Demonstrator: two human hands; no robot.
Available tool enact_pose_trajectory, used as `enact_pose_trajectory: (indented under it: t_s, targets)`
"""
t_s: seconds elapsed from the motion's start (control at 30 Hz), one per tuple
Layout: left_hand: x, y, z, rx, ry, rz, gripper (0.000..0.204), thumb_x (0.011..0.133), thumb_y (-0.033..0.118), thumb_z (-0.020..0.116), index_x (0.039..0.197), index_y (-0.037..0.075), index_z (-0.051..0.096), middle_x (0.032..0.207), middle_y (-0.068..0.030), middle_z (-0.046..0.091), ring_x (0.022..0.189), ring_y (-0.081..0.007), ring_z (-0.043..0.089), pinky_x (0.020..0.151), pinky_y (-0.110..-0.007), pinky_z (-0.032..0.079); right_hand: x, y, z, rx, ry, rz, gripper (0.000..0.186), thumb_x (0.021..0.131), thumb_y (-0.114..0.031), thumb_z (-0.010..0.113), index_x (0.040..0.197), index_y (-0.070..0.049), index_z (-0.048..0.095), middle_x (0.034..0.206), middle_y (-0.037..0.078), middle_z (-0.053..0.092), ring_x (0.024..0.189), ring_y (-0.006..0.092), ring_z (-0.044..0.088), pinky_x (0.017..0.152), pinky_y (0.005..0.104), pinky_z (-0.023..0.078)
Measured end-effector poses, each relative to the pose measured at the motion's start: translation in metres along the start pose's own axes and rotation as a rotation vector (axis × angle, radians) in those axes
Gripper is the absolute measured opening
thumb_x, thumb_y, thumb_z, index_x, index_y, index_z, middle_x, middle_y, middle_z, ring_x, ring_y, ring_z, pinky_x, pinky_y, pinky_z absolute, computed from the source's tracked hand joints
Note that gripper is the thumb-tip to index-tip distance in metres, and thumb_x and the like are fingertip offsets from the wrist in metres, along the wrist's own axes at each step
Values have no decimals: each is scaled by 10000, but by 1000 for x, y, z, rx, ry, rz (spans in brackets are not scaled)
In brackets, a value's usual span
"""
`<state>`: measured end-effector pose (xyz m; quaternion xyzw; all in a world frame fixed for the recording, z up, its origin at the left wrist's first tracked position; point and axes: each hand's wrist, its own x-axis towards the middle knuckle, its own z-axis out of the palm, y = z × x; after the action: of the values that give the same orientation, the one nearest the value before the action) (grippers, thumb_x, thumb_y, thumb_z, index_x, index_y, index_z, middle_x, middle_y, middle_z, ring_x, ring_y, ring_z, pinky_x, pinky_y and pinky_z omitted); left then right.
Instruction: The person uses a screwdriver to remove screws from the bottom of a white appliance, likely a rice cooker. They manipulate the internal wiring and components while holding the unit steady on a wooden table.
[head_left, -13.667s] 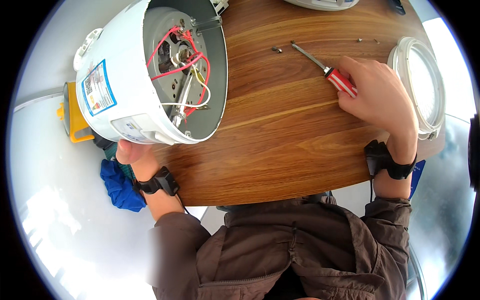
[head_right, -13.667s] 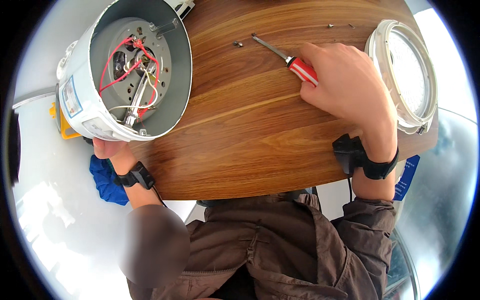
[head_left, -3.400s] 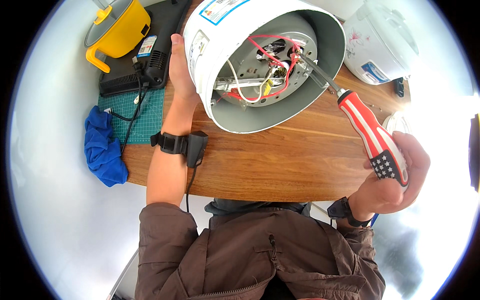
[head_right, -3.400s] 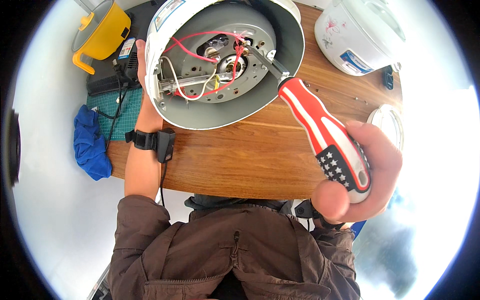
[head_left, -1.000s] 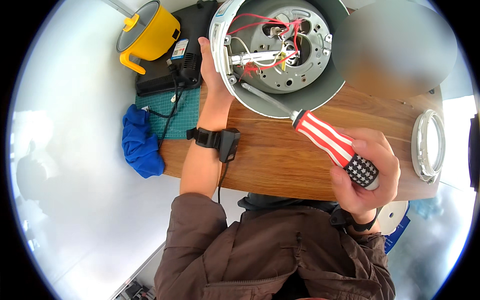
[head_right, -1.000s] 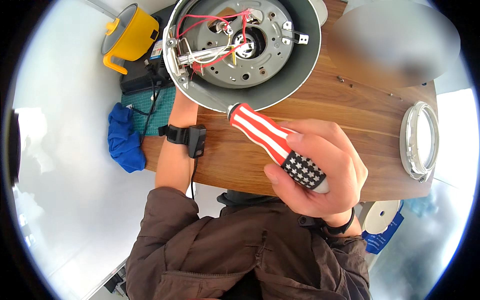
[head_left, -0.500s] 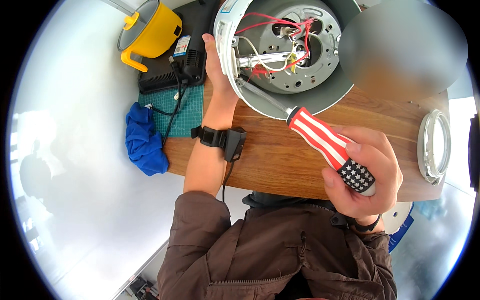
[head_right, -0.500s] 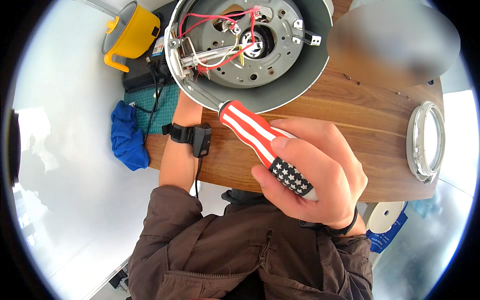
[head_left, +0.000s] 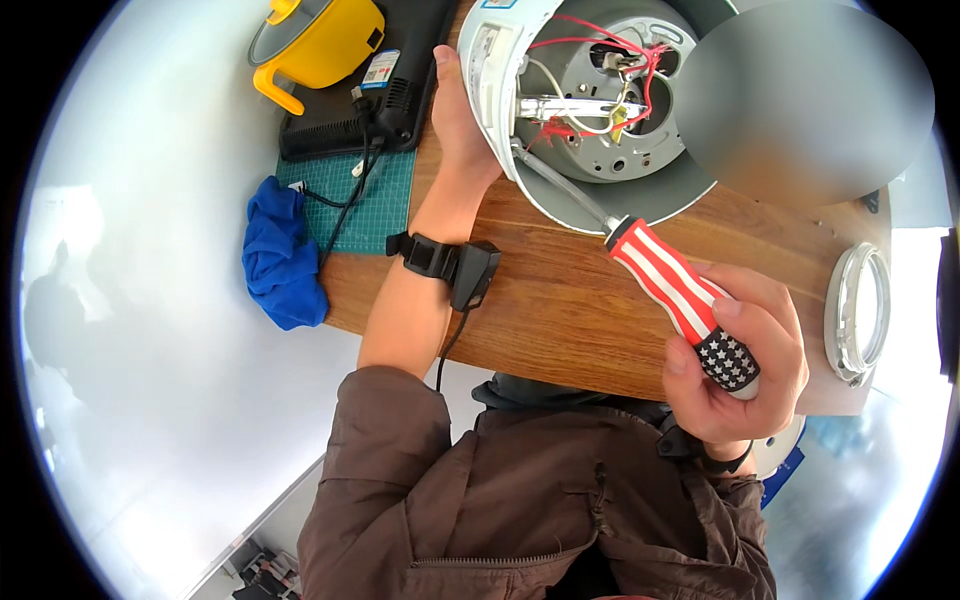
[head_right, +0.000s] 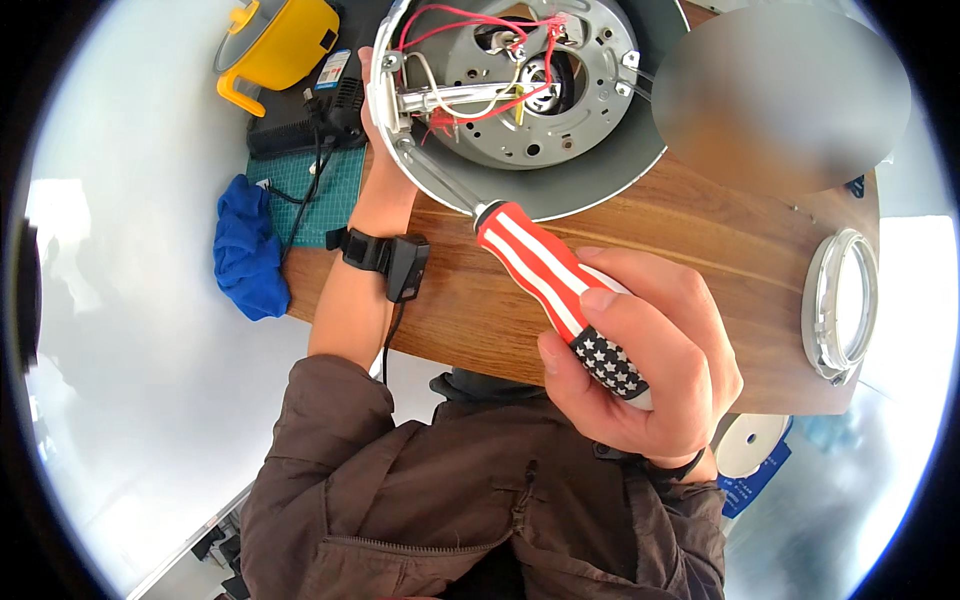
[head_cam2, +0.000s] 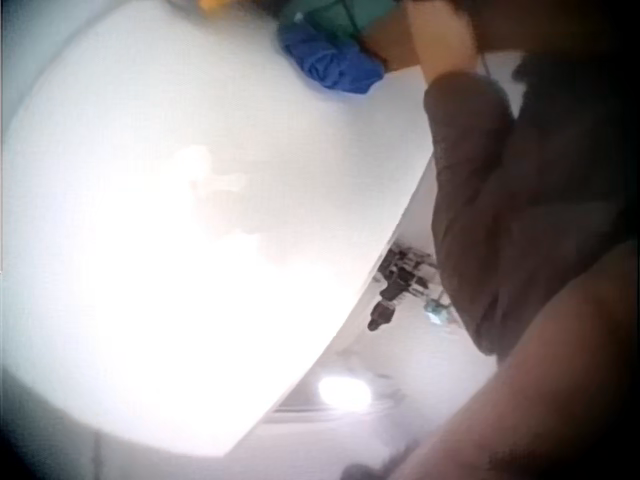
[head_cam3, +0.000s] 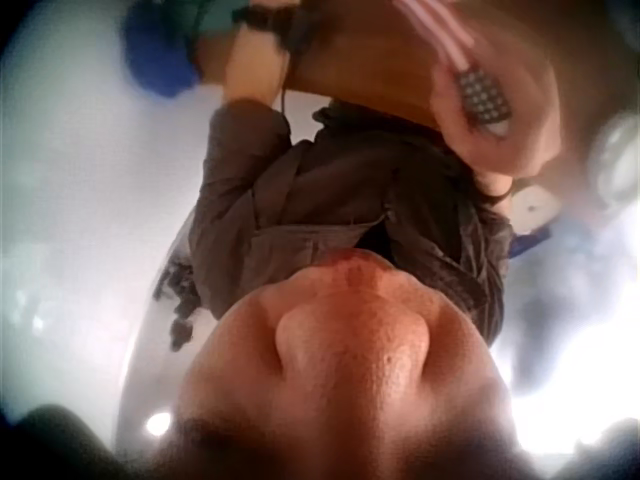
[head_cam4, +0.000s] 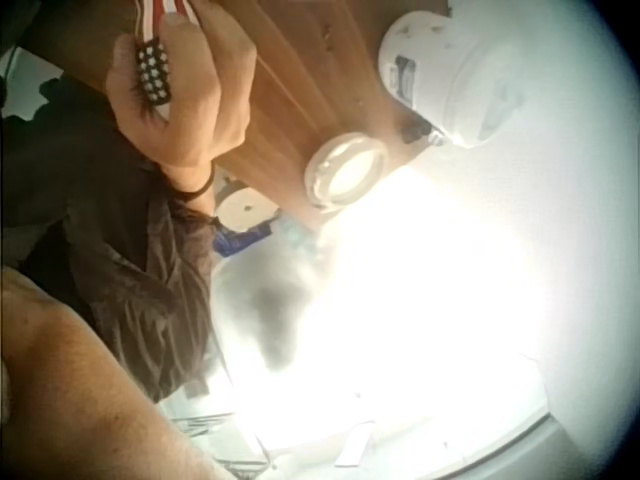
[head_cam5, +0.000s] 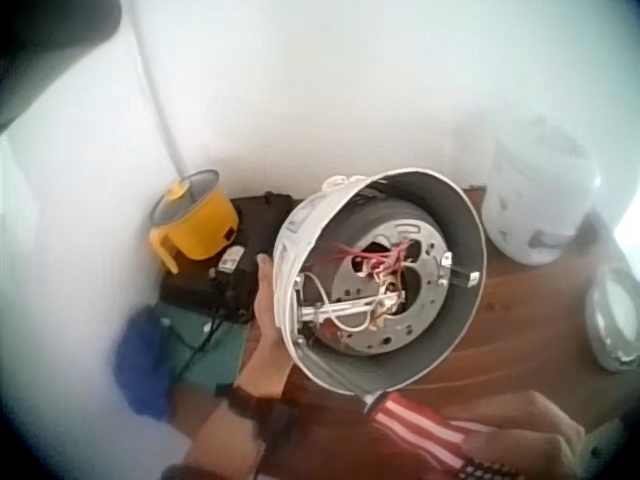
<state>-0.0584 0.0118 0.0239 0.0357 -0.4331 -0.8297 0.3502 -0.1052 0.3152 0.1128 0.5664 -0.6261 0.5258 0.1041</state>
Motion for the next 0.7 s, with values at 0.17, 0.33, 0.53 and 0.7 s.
enact_pose_trajectory:
  t_s: [0.17,0.33,0.53,0.7]
  targets:
    - [-5,-4,12,149,206,32,664,1097,549,266,1292,11,604,1151,-91,698,1003,-166,683,865,-319,567,-1,-9,0,-62,-14,9,368,858,-91,758,1147,0,549,995,287,700,842,312,710,732,357,562]
    - [-5,-6,9,146,176,77,553,1079,539,394,1256,71,629,1065,-49,696,934,-151,685,832,-331,579,-1,-12,1,-107,-8,-13,367,831,-73,773,1130,-19,568,1009,264,703,850,321,713,733,370,576]
    - [-7,-6,4,100,187,38,531,1091,523,367,1239,83,626,1018,-27,668,917,-139,669,819,-334,578,-4,-11,6,-117,27,-47,376,785,-31,802,1101,-36,598,987,240,701,814,318,718,694,364,597]
    - [-9,-5,9,73,183,19,553,1099,507,349,1298,58,605,1100,-57,681,960,-144,672,832,-328,579,-4,-11,3,-139,7,-43,371,792,-50,804,1100,-32,598,985,235,705,805,313,717,689,357,593]
